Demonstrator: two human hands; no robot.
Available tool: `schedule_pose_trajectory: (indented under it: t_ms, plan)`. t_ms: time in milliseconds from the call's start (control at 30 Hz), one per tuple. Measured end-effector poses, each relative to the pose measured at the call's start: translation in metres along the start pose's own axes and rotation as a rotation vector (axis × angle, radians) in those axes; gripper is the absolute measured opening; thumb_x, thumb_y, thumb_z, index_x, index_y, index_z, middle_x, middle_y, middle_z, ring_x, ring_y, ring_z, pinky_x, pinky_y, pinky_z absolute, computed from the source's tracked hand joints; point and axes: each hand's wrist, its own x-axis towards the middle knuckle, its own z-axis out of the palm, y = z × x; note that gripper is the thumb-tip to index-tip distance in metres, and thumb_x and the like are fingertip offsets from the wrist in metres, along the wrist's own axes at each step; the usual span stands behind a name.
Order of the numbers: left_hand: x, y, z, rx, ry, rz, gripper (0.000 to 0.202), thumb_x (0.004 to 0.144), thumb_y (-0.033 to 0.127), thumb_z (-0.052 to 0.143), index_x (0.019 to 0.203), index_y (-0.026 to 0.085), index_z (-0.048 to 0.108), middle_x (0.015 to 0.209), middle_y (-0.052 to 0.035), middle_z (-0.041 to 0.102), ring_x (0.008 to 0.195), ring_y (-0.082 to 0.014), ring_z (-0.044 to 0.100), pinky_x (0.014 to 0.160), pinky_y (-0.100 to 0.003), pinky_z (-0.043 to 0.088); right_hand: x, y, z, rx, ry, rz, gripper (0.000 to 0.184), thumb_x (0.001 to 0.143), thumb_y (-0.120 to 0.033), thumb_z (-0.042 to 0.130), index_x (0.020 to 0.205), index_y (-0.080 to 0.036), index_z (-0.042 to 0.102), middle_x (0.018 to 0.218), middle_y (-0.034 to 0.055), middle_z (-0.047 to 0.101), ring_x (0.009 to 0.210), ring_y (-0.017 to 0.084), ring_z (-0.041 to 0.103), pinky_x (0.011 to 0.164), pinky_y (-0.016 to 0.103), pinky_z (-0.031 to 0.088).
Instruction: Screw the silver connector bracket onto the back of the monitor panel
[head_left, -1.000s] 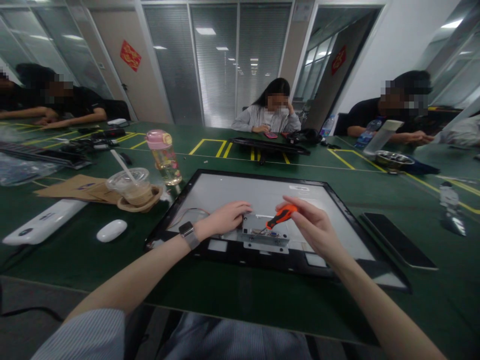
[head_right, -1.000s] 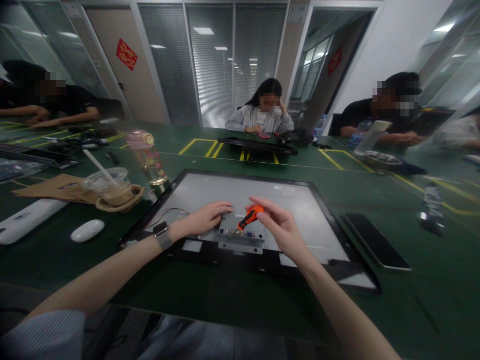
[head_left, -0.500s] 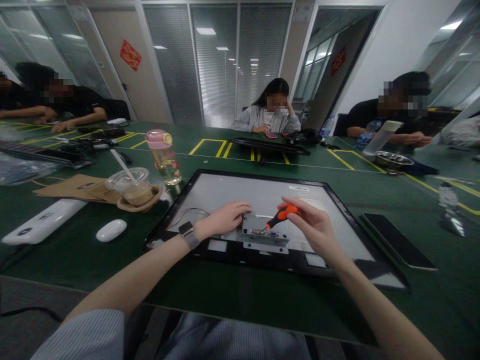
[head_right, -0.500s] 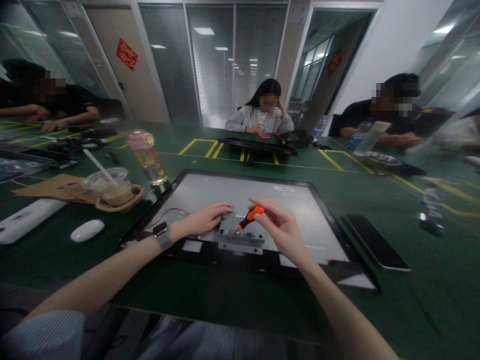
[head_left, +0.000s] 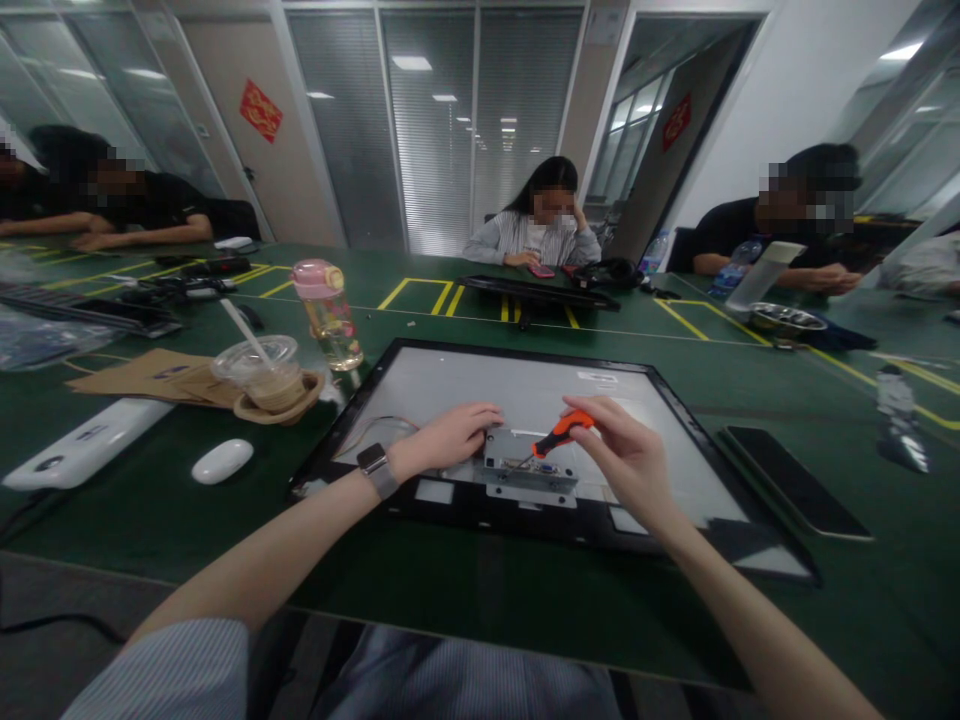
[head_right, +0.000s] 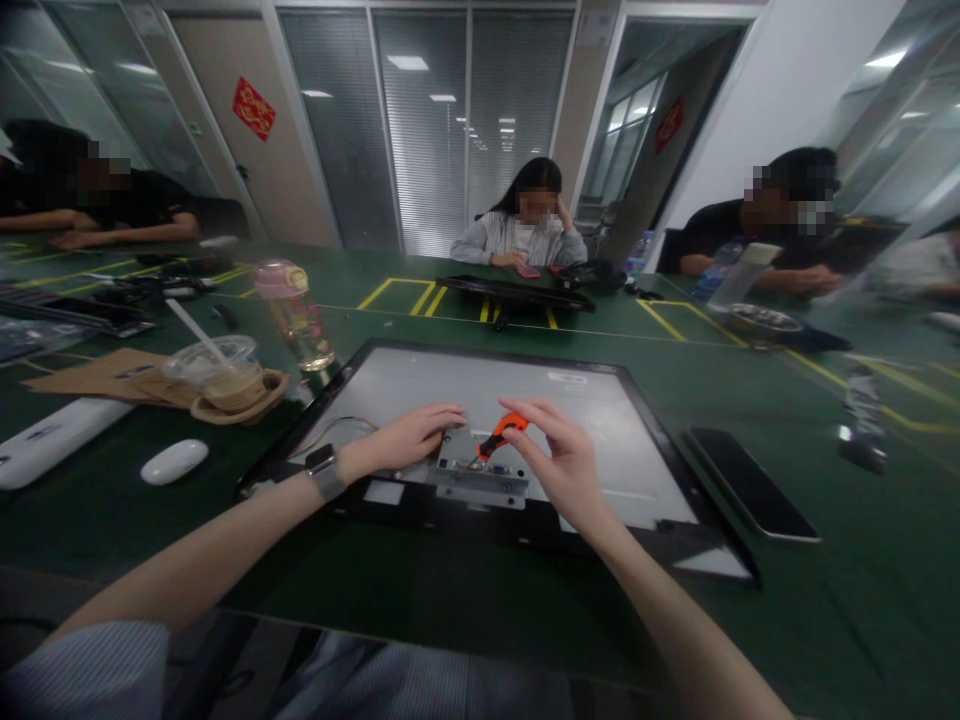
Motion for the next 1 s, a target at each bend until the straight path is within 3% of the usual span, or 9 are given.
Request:
schedule_pose_trajectory:
  t_ms: [200,367,433,600,667,833,1000]
  plan:
    - [0.0011,0.0022,-0.0008,0.012,-0.006,0.002,0.045,0.093,0.008,0.045,0.134,0.018,0.06,0.148,-0.0102,0.054,0.136,-0.023,0.052,0.12,-0.043,0.039,-0.0031,-0.0018,0.0016,0.083,-0.07,0.002,0.045,0.1,-0.02,0.053,0.139,-0.039,0.06,0.122,0.0039,0.075,0.106,0.023,0.072,0.093,0.045,0.057]
    - [0.0009,-0.0033,0.0029,0.004,-0.001,0.01,0.047,0.093,0.007,0.045,0.135,0.021,0.059,0.148,-0.0084,0.055,0.136,-0.0218,0.052,0.119,-0.042,0.04,-0.0024,0.0012,0.0033,-0.028,0.045,-0.041,0.033,0.089,-0.02,0.07,0.119,-0.034,0.075,0.093,0.0028,0.074,0.088,0.022,0.07,0.08,0.04,0.057]
    - [0.0009,-0.0039,0.003,0.007,-0.001,0.008,0.046,0.093,0.008,0.045,0.135,0.021,0.059,0.148,-0.0086,0.054,0.136,-0.022,0.052,0.119,-0.042,0.04,-0.0019,-0.0004,0.0031,-0.041,0.054,-0.062,0.029,0.09,-0.021,0.068,0.116,-0.033,0.076,0.091,0.0032,0.073,0.087,0.022,0.069,0.079,0.04,0.057]
    - [0.0014,-0.0002,0.0002,0.015,-0.019,0.01,0.044,0.093,0.009,0.045,0.134,0.018,0.059,0.148,-0.0101,0.054,0.136,-0.0225,0.051,0.12,-0.042,0.039,-0.0029,-0.0044,0.0033,0.053,-0.042,-0.009,0.039,0.1,-0.022,0.051,0.135,-0.032,0.064,0.12,0.0075,0.074,0.105,0.023,0.072,0.09,0.044,0.058]
    - [0.0013,0.0011,-0.0007,0.02,-0.023,0.001,0.044,0.094,0.009,0.044,0.135,0.019,0.059,0.148,-0.0094,0.054,0.137,-0.0221,0.051,0.12,-0.042,0.039,-0.0033,-0.0029,0.0039,0.049,-0.038,0.01,0.039,0.098,-0.023,0.055,0.136,-0.031,0.064,0.116,0.0074,0.075,0.101,0.023,0.073,0.089,0.045,0.059]
    - [0.0009,0.0017,-0.0009,0.011,-0.013,0.006,0.045,0.094,0.008,0.044,0.135,0.02,0.059,0.148,-0.008,0.055,0.136,-0.021,0.052,0.119,-0.04,0.04,-0.0027,0.0004,0.0039,-0.049,0.03,-0.036,0.027,0.091,-0.025,0.066,0.116,-0.03,0.075,0.092,0.0044,0.073,0.088,0.022,0.069,0.081,0.042,0.058]
    - [0.0009,0.0013,-0.0005,0.0,-0.007,-0.002,0.046,0.092,0.008,0.045,0.134,0.02,0.06,0.148,-0.0095,0.055,0.136,-0.0225,0.052,0.12,-0.043,0.039,-0.0049,-0.0044,0.0043,0.063,-0.064,-0.006,0.04,0.101,-0.024,0.05,0.138,-0.032,0.062,0.122,0.0077,0.073,0.108,0.024,0.071,0.092,0.046,0.059]
